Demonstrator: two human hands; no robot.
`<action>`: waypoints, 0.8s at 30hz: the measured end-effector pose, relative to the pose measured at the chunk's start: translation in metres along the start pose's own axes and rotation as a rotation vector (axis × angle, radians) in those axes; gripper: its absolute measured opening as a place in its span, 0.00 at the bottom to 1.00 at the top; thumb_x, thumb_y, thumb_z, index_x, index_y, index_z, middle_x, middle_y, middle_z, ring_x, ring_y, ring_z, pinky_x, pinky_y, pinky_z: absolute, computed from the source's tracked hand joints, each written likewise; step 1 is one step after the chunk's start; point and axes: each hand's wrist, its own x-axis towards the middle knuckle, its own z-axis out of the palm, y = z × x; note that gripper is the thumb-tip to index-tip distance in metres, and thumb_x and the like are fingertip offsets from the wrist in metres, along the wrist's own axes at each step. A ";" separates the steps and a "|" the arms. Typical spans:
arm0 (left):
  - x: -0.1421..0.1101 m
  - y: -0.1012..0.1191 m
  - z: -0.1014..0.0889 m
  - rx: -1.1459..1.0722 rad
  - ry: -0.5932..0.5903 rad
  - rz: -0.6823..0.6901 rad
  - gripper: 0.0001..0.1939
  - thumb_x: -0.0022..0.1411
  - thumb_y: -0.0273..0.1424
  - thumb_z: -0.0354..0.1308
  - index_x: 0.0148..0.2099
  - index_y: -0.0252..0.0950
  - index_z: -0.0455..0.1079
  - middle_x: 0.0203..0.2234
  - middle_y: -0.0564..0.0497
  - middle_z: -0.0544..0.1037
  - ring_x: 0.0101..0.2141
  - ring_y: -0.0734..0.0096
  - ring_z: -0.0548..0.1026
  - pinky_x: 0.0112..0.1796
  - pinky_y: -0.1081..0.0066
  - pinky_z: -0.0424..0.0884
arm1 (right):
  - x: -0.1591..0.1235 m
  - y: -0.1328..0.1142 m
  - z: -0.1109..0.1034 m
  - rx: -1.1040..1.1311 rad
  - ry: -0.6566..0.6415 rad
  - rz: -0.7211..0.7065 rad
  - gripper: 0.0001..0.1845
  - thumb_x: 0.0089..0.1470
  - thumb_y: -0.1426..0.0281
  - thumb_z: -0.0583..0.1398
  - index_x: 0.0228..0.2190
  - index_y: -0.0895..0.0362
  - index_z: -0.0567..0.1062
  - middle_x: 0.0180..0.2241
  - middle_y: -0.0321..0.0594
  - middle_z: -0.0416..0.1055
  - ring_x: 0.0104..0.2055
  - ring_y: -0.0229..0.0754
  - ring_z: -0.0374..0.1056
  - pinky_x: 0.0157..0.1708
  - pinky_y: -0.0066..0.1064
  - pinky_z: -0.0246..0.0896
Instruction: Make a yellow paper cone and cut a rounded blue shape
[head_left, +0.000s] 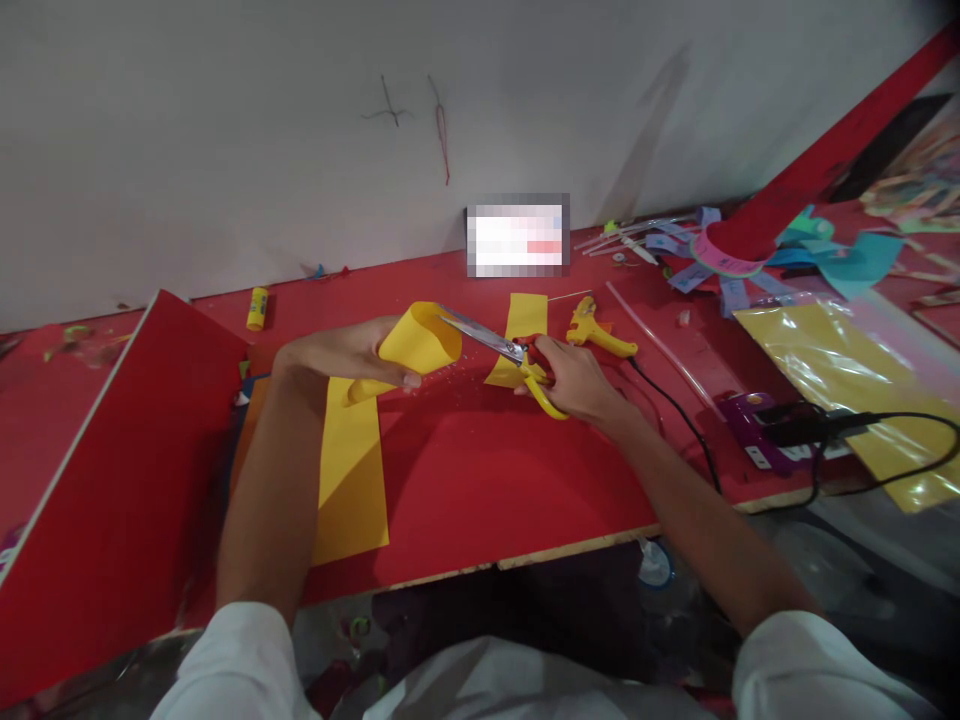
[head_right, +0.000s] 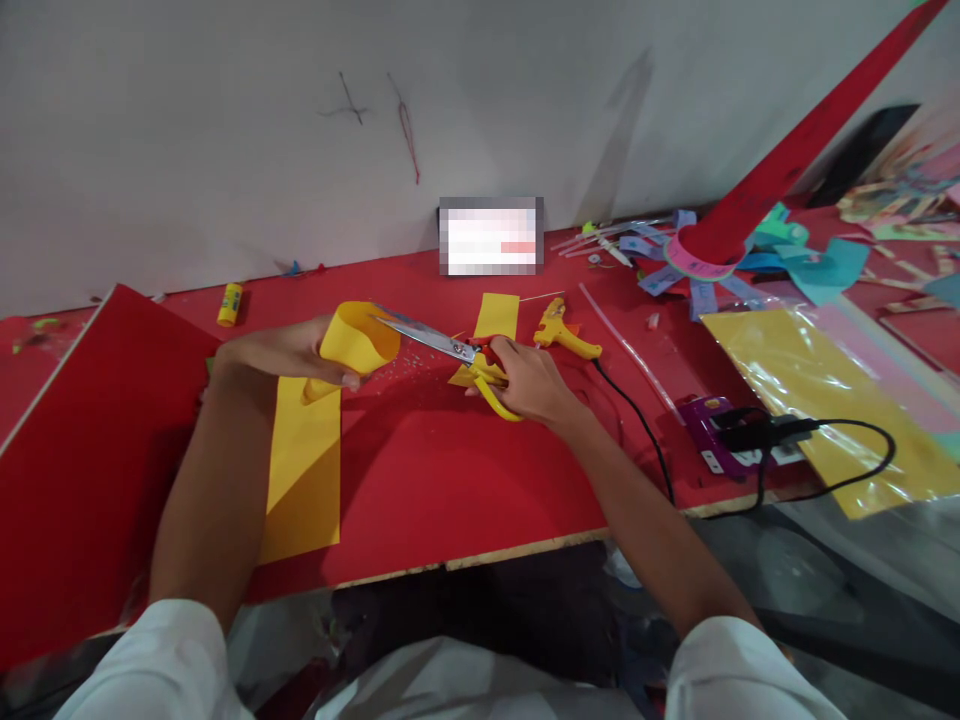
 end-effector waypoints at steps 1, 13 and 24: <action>0.001 -0.001 0.000 -0.017 -0.019 -0.008 0.19 0.61 0.44 0.73 0.38 0.35 0.72 0.28 0.54 0.75 0.27 0.77 0.72 0.29 0.78 0.71 | 0.000 0.000 0.001 -0.004 0.007 -0.001 0.21 0.60 0.50 0.63 0.40 0.54 0.70 0.35 0.46 0.77 0.36 0.51 0.73 0.32 0.34 0.50; 0.005 0.001 0.000 0.010 -0.067 -0.013 0.22 0.60 0.44 0.74 0.50 0.37 0.75 0.32 0.51 0.80 0.31 0.71 0.77 0.32 0.76 0.72 | 0.000 0.001 0.001 -0.053 0.061 -0.013 0.21 0.60 0.49 0.63 0.38 0.54 0.70 0.35 0.48 0.79 0.36 0.53 0.74 0.33 0.35 0.50; 0.014 -0.002 0.008 -0.096 -0.156 0.016 0.21 0.60 0.41 0.74 0.49 0.37 0.75 0.31 0.51 0.79 0.29 0.71 0.77 0.30 0.75 0.74 | -0.003 0.003 0.003 -0.007 0.058 -0.057 0.21 0.59 0.49 0.64 0.36 0.53 0.69 0.34 0.46 0.77 0.35 0.50 0.73 0.34 0.34 0.53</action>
